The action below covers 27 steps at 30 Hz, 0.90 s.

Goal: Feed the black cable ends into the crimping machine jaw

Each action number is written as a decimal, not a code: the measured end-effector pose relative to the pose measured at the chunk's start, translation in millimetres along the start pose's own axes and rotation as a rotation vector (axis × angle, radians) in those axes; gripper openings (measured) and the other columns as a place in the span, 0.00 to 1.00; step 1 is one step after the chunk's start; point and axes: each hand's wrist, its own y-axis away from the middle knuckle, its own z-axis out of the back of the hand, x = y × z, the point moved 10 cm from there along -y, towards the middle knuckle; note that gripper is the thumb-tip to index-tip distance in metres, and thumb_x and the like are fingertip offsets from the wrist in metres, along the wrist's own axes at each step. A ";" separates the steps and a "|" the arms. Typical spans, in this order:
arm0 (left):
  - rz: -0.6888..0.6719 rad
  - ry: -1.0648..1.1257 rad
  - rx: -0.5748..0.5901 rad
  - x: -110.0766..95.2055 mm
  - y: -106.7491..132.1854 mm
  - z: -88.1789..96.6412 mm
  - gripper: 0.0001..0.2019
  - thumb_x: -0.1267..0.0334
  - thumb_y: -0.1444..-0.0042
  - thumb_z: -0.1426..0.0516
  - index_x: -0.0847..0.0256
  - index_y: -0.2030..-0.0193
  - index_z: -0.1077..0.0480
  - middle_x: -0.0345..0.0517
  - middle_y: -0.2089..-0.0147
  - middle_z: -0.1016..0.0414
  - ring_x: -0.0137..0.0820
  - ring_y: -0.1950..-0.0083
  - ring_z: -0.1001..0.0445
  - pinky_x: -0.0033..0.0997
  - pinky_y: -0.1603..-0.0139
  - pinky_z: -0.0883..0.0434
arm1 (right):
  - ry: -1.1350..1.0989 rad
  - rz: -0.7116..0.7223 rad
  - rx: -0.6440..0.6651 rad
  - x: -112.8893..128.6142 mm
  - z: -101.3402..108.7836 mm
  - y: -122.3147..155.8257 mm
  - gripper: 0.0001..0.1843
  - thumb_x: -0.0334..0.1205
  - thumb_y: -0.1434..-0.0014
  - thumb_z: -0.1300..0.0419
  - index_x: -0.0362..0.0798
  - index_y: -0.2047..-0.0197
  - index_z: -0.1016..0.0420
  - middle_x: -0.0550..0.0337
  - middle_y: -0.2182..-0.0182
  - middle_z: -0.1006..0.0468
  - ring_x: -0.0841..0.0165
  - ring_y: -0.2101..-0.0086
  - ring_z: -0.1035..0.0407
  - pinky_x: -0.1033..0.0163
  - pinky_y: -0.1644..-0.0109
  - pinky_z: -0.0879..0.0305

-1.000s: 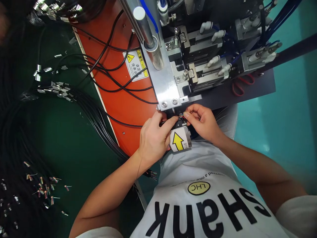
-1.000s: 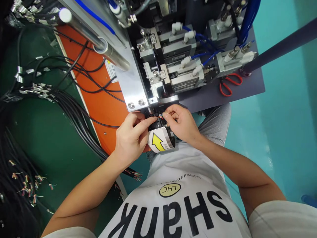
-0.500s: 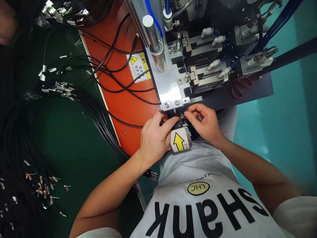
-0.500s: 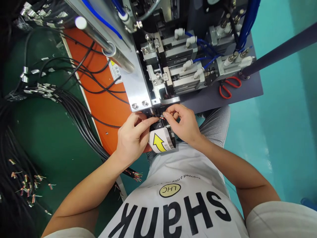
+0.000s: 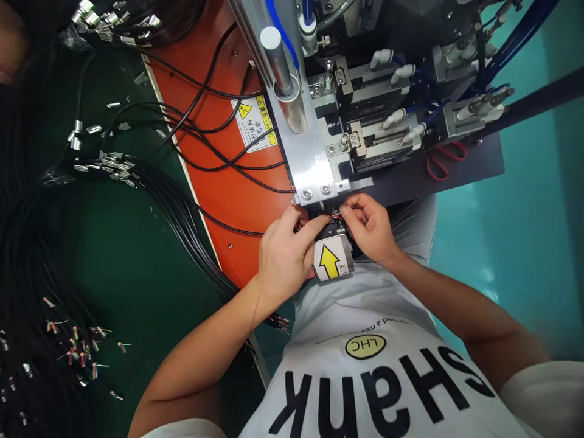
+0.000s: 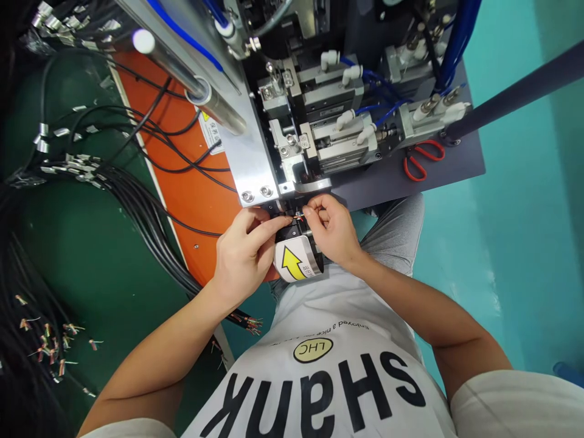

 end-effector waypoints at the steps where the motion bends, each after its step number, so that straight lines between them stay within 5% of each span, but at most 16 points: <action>1: 0.001 -0.001 0.002 -0.1 -0.1 0.1 0.15 0.68 0.35 0.50 0.55 0.47 0.26 0.49 0.58 0.32 0.33 0.58 0.29 0.30 0.62 0.32 | -0.004 -0.023 -0.003 -2.9 2.2 0.8 0.11 0.48 0.37 0.39 0.51 0.64 0.33 0.67 0.78 0.35 0.73 0.81 0.43 0.64 0.79 0.47; 4: 0.003 0.001 0.001 -0.8 -0.4 0.7 0.16 0.68 0.35 0.50 0.55 0.47 0.26 0.49 0.58 0.32 0.34 0.58 0.29 0.30 0.62 0.32 | 0.016 -0.007 -0.051 3.7 12.5 7.4 0.11 0.49 0.36 0.40 0.51 0.64 0.32 0.67 0.77 0.35 0.73 0.81 0.42 0.64 0.78 0.47; 10: 0.019 0.027 -0.008 0.0 -0.6 0.2 0.15 0.69 0.35 0.49 0.55 0.47 0.26 0.48 0.57 0.32 0.34 0.57 0.29 0.31 0.61 0.31 | 0.265 0.265 -0.093 45.4 11.7 18.6 0.05 0.40 0.39 0.37 0.50 0.66 0.27 0.62 0.68 0.28 0.72 0.73 0.36 0.61 0.65 0.37; 18: 0.055 0.055 -0.022 -1.6 -0.5 4.1 0.11 0.68 0.34 0.49 0.59 0.48 0.30 0.49 0.55 0.29 0.34 0.53 0.28 0.33 0.54 0.28 | -0.041 -0.082 0.109 4.3 3.2 5.3 0.13 0.50 0.40 0.36 0.48 0.64 0.27 0.65 0.76 0.31 0.74 0.79 0.41 0.66 0.77 0.45; 27: -0.028 0.034 -0.051 -5.9 -0.1 9.8 0.08 0.70 0.35 0.49 0.61 0.53 0.30 0.49 0.57 0.29 0.34 0.54 0.28 0.34 0.53 0.30 | 0.338 0.194 -0.061 48.4 8.5 6.8 0.06 0.40 0.40 0.35 0.48 0.60 0.20 0.64 0.71 0.28 0.74 0.77 0.41 0.64 0.69 0.40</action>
